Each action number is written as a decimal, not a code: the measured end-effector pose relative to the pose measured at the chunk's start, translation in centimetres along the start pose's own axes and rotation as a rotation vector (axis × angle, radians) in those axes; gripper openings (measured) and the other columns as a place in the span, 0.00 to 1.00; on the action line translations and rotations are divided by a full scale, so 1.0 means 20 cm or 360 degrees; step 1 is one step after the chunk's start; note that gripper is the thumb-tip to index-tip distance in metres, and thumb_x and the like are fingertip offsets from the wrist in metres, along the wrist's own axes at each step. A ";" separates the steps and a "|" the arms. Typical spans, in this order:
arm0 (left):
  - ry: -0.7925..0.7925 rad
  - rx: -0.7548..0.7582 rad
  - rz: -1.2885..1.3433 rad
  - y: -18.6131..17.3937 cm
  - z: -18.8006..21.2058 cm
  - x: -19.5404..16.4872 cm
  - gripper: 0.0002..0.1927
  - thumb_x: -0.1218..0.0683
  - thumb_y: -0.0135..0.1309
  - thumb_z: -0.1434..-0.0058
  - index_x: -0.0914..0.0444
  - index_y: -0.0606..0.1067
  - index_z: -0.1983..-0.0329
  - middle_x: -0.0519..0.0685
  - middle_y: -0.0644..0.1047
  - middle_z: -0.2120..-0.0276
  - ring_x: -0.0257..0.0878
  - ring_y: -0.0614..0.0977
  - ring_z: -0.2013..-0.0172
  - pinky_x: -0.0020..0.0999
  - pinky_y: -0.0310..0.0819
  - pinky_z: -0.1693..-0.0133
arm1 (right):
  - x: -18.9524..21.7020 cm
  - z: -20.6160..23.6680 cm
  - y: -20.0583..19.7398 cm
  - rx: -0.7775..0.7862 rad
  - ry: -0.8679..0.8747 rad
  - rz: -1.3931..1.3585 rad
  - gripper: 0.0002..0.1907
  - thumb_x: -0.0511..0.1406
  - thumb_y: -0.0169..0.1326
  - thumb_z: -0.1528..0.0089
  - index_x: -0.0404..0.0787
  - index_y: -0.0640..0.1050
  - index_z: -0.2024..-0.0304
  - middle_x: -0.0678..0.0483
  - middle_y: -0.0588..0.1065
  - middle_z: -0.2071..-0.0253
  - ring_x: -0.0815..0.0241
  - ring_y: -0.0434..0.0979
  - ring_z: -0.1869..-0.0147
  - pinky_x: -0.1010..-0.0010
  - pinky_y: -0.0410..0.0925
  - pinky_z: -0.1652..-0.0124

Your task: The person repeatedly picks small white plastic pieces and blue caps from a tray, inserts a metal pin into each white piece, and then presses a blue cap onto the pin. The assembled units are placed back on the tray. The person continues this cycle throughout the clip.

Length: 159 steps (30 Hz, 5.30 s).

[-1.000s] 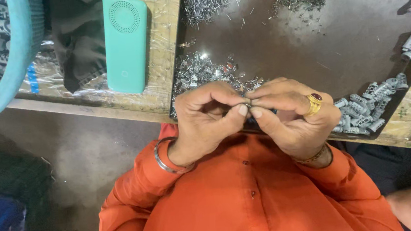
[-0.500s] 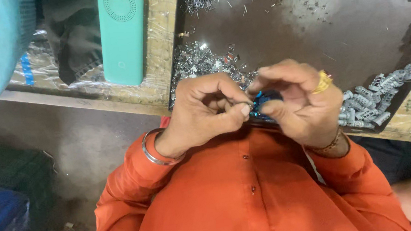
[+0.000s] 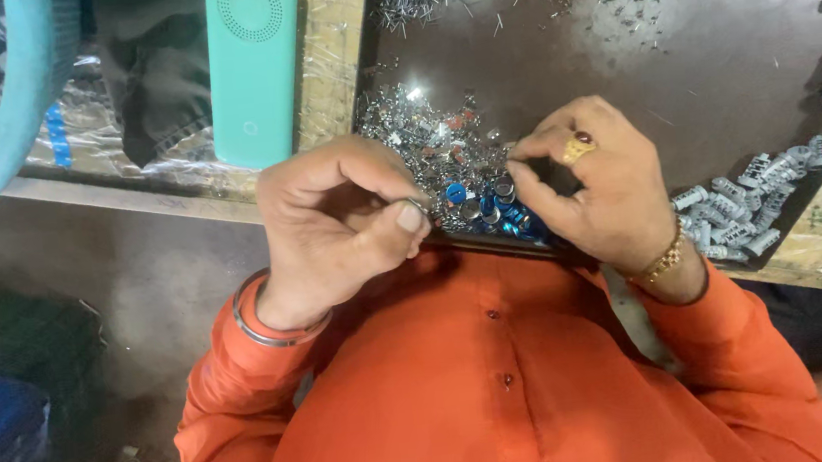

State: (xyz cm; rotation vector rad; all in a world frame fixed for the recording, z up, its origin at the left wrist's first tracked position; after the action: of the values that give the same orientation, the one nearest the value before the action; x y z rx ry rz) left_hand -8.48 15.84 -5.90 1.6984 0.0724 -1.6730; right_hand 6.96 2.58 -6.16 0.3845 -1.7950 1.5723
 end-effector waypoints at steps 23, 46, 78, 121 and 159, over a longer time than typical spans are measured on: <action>0.0260 0.0260 -0.0620 0.11 -0.17 -0.33 0.04 0.64 0.62 0.35 0.70 0.77 0.62 0.50 0.79 0.69 0.30 0.79 0.71 0.22 0.74 0.68 | 0.60 0.15 0.30 0.0167 -0.0679 -0.0138 0.12 0.36 0.59 0.43 0.47 0.82 0.56 0.53 0.78 0.59 0.53 0.75 0.56 0.62 0.68 0.60; -0.0184 0.0473 -0.0286 0.54 -0.11 0.36 0.04 0.62 0.62 0.37 0.64 0.78 0.63 0.40 0.77 0.70 0.22 0.75 0.70 0.19 0.69 0.68 | -0.08 0.30 -0.28 -0.0793 0.0384 -0.1156 0.08 0.23 0.56 0.37 0.35 0.75 0.57 0.45 0.71 0.53 0.59 0.81 0.53 0.67 0.78 0.55; -0.0756 0.0688 0.0039 0.51 -0.07 0.48 0.04 0.62 0.61 0.36 0.64 0.77 0.66 0.40 0.78 0.75 0.22 0.77 0.74 0.18 0.70 0.71 | -0.25 0.55 0.05 -0.0428 0.0433 -0.2112 0.10 0.22 0.60 0.36 0.35 0.81 0.54 0.46 0.76 0.52 0.61 0.77 0.48 0.73 0.73 0.46; -0.0056 0.0300 -0.0342 0.43 -0.14 0.33 0.11 0.65 0.60 0.33 0.66 0.79 0.48 0.54 0.81 0.47 0.38 0.84 0.48 0.29 0.80 0.45 | -0.32 0.43 -0.16 -0.0488 0.0688 -0.1823 0.12 0.19 0.52 0.36 0.32 0.77 0.51 0.44 0.79 0.55 0.57 0.83 0.54 0.68 0.79 0.52; 0.0608 0.0228 -0.1491 0.59 -0.07 0.11 0.15 0.59 0.68 0.38 0.63 0.80 0.50 0.49 0.77 0.63 0.39 0.78 0.66 0.32 0.72 0.65 | -0.12 0.51 -0.13 -0.0413 0.0157 -0.0695 0.09 0.24 0.60 0.36 0.34 0.80 0.53 0.51 0.70 0.66 0.58 0.76 0.64 0.70 0.69 0.64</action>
State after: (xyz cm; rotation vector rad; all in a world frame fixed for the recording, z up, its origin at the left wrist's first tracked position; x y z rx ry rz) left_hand -0.81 7.13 -2.69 2.2572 1.0954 -1.9584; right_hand 7.19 -8.20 -5.86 0.5227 -1.6732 1.0270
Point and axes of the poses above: each hand's wrist, its own z-axis away from the middle knuckle, its own y-axis out of the palm, x = y × z, the point moved 9 cm from there along -z, towards the middle knuckle
